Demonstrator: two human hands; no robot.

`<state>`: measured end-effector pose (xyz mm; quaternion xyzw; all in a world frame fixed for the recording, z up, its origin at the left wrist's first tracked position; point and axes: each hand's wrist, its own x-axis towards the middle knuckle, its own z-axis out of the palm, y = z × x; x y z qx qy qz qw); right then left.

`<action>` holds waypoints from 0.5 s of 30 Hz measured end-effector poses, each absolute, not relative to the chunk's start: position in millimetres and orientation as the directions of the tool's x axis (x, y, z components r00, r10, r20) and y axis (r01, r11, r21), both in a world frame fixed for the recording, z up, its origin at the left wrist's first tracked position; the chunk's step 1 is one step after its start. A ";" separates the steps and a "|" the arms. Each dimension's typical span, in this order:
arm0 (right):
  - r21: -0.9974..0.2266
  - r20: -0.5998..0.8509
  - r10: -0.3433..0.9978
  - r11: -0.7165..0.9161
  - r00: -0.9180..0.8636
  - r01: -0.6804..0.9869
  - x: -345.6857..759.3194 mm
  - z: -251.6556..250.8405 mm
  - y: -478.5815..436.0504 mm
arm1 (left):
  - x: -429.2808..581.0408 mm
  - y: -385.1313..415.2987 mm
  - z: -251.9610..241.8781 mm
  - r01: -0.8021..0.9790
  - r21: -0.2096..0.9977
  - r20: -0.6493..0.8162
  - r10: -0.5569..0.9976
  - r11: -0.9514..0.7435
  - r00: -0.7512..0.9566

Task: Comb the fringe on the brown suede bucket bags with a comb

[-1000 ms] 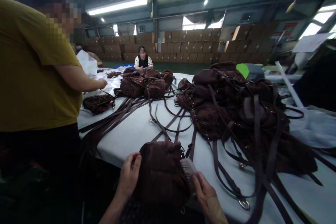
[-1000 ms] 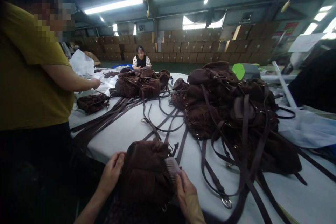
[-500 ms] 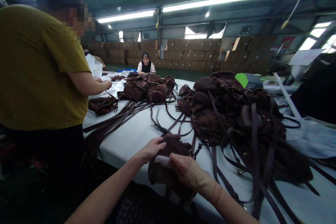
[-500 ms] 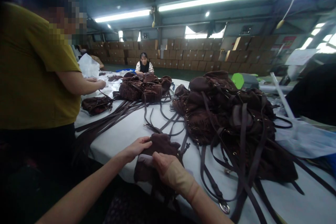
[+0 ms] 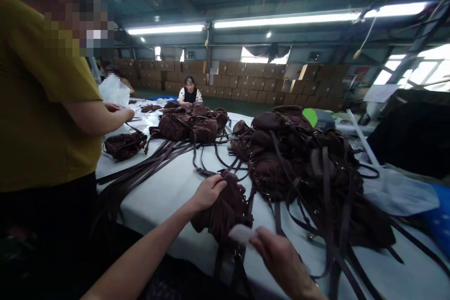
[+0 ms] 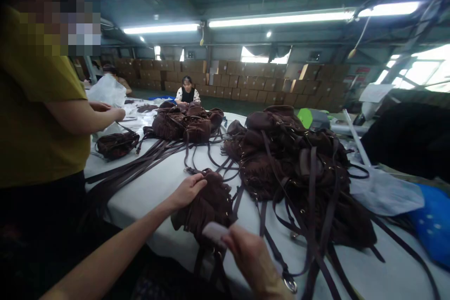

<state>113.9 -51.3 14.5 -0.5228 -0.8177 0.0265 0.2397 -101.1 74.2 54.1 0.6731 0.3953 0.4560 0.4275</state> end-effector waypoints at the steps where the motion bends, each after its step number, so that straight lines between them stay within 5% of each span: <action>1: -0.271 0.447 0.836 0.466 -0.319 0.842 114.1 37.5 -38.1 | -97.5 68.6 60.5 0.131 0.930 0.282 0.897 -0.342 0.340; 5: -0.223 0.414 0.795 0.561 -0.444 0.797 91.1 78.0 -9.9 | -91.5 57.7 77.9 0.042 0.947 0.267 0.851 -0.319 0.452; 10: -0.224 0.242 0.833 0.547 -0.498 0.807 70.3 37.5 -43.6 | -98.8 68.5 78.4 0.016 0.961 0.254 0.901 -0.277 0.352; 15: -0.128 0.270 0.799 0.583 -0.537 0.802 81.3 14.5 -71.3 | -81.6 77.2 54.5 0.059 0.972 0.201 0.935 -0.227 0.292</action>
